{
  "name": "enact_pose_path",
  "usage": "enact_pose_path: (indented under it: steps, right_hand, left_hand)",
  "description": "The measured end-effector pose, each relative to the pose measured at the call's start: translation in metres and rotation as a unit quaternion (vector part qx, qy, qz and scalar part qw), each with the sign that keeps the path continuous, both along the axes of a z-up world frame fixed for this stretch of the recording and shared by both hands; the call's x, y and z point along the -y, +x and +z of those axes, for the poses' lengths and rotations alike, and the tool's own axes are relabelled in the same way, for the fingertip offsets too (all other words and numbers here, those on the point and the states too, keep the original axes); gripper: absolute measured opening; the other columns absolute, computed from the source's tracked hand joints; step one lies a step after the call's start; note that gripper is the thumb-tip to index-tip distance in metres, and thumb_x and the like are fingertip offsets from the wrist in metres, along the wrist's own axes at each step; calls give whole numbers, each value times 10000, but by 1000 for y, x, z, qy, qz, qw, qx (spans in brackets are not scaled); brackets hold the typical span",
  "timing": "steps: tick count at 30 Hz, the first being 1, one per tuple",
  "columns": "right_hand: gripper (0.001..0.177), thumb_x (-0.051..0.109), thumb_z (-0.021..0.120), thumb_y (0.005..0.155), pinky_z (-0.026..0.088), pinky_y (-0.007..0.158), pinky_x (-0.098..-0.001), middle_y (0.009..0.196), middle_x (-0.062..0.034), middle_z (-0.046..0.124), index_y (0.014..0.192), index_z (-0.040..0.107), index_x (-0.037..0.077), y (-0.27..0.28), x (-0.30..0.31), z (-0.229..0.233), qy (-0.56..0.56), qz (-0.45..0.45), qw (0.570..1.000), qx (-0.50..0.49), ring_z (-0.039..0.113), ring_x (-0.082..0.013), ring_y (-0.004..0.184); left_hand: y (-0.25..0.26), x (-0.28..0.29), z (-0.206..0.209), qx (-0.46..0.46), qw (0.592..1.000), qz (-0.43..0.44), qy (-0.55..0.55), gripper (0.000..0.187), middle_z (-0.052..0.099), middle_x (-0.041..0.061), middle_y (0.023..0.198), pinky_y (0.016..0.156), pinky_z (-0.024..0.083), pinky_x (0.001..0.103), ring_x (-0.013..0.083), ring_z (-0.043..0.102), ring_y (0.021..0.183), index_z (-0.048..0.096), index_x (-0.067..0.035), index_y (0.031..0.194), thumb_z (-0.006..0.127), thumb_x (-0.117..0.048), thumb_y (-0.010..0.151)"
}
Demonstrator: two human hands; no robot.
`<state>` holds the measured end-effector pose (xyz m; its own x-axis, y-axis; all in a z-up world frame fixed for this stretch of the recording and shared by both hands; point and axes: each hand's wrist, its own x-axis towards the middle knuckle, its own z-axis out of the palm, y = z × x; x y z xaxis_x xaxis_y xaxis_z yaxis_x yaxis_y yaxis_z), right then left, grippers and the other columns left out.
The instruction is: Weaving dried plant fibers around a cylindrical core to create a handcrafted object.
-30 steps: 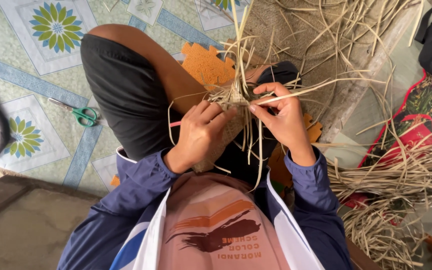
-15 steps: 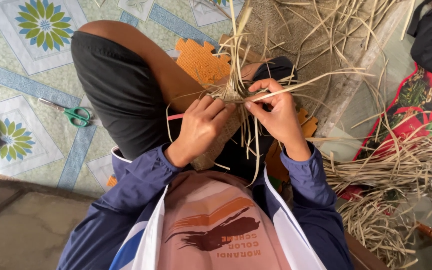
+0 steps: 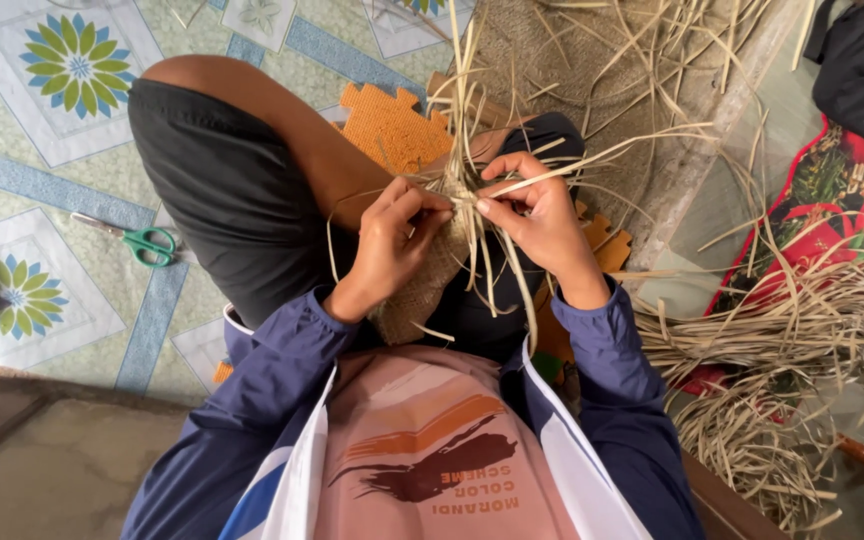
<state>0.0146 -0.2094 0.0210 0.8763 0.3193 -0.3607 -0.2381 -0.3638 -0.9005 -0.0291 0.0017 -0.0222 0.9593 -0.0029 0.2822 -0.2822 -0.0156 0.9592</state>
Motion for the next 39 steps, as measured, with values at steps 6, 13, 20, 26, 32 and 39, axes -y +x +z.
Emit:
enact_pose_path:
  steps: [6,13,20,26,32,39]
  right_hand:
    - [313,5,689,937,518,820,-200,1010,-88,793,1236,636,82,-7,-6,-11,-31,-6,998,51,667,-67,858]
    - [181,-33,657,962,565,742,-389,836,-220,738,1138,671,6,-12,-29,8,-142,0,976,167,721,-337,778]
    - [145,26,662,978,526,568,-314,635,-121,664,843,713,13,-21,-24,-12,-114,-96,967,206,638,-160,618]
    - [133,48,691,949,525,586,-233,682,-97,735,975,817,82,-24,-14,-25,-104,-125,961,223,696,-143,640]
    - [316,92,786,863,539,793,-453,1121,-183,696,1169,740,28,-24,-31,53,-203,-60,906,366,672,-386,941]
    - [32,41,769,980,242,1163,-395,866,-30,763,1005,780,24,-25,-8,49,-112,-71,900,415,718,-234,1012]
  left_hand:
    - [9,-6,20,140,979,40,144,44,583,123,792,643,550,406,370,638,717,704,-9,1001,689,-1,960]
    - [33,24,45,180,951,83,238,274,611,76,872,688,566,371,291,655,805,690,-55,1086,806,-218,899]
    - [58,33,43,97,989,41,105,69,649,131,780,644,572,352,323,688,705,718,1,886,709,-32,945]
    - [79,-11,70,-39,994,62,-80,243,639,63,649,631,545,264,167,660,603,711,-59,741,739,-133,970]
    - [60,10,65,-124,973,21,-194,143,705,111,618,574,557,202,110,687,575,741,-13,837,867,-78,821]
    - [46,26,82,-43,987,-67,-137,89,712,53,780,619,491,220,91,609,688,791,-84,874,796,-155,927]
